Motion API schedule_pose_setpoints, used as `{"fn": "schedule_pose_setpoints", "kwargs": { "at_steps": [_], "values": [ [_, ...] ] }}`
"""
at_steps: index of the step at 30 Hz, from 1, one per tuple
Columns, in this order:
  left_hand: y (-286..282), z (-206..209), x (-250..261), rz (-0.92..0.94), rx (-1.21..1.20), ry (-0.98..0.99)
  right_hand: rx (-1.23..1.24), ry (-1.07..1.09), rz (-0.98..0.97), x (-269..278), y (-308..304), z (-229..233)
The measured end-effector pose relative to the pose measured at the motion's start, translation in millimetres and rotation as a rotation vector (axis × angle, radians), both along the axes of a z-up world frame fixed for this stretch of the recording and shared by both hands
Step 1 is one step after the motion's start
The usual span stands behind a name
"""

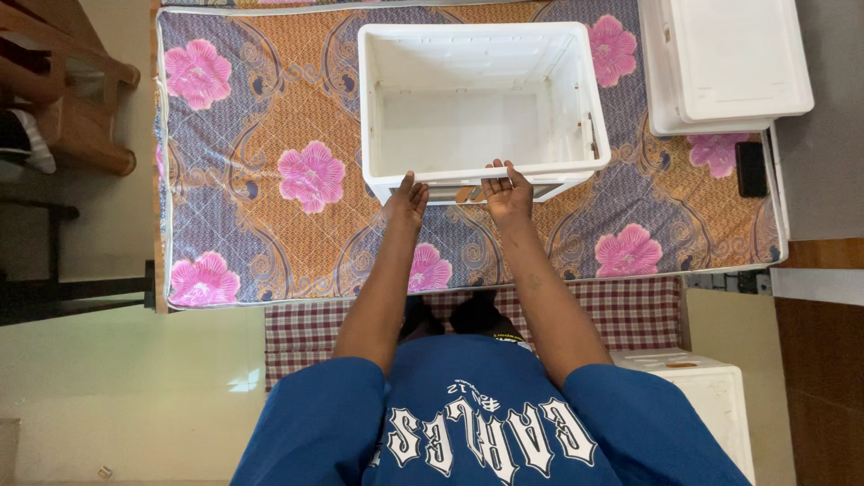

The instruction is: The person assembles a white plastic storage box by hand. They remove the lid, separate the frame from the base, then reassemble the frame and base, and finally place the lid back on top.

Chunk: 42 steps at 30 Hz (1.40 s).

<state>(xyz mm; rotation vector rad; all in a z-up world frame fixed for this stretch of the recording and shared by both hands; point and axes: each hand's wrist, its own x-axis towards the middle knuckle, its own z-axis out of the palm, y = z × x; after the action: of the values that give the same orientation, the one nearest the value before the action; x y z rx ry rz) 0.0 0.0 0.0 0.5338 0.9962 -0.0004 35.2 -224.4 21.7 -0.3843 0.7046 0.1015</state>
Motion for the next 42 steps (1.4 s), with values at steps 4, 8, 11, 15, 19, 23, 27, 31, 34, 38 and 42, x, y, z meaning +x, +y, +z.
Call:
{"fn": "schedule_pose_setpoints", "kwargs": {
  "at_steps": [4,8,11,15,19,23,27,31,34,38,42],
  "values": [
    [14,2,3,-0.126,0.041,0.015,0.037,-0.004,0.0,3,-2,-6],
    [23,1,6,-0.199,0.067,0.047,0.008,0.007,0.005,0,-3,-10],
    [27,4,13,-0.227,0.079,0.059,-0.021,0.004,0.03,6,-1,-11],
    [27,3,12,-0.228,0.084,0.062,-0.049,-0.045,0.118,4,-10,-13],
    [29,2,18,-0.234,0.082,0.087,-0.176,-0.046,0.158,7,-17,-15],
    [27,4,20,-0.205,0.103,0.107,-0.193,-0.043,0.183,6,-19,-16],
    [24,10,22,-0.22,0.136,0.145,-0.184,-0.039,0.19,7,-20,-14],
    [19,23,25,-0.197,0.196,0.229,-0.13,0.159,0.133,12,-18,-7],
    [19,33,30,-0.146,0.176,0.223,-0.131,0.122,0.143,14,-19,-5],
    [22,35,24,-0.153,0.207,0.184,-0.098,0.102,0.157,14,-18,-13],
    [21,25,11,-0.101,0.37,0.087,-0.076,0.046,0.17,6,-25,-25]
  ]
}}
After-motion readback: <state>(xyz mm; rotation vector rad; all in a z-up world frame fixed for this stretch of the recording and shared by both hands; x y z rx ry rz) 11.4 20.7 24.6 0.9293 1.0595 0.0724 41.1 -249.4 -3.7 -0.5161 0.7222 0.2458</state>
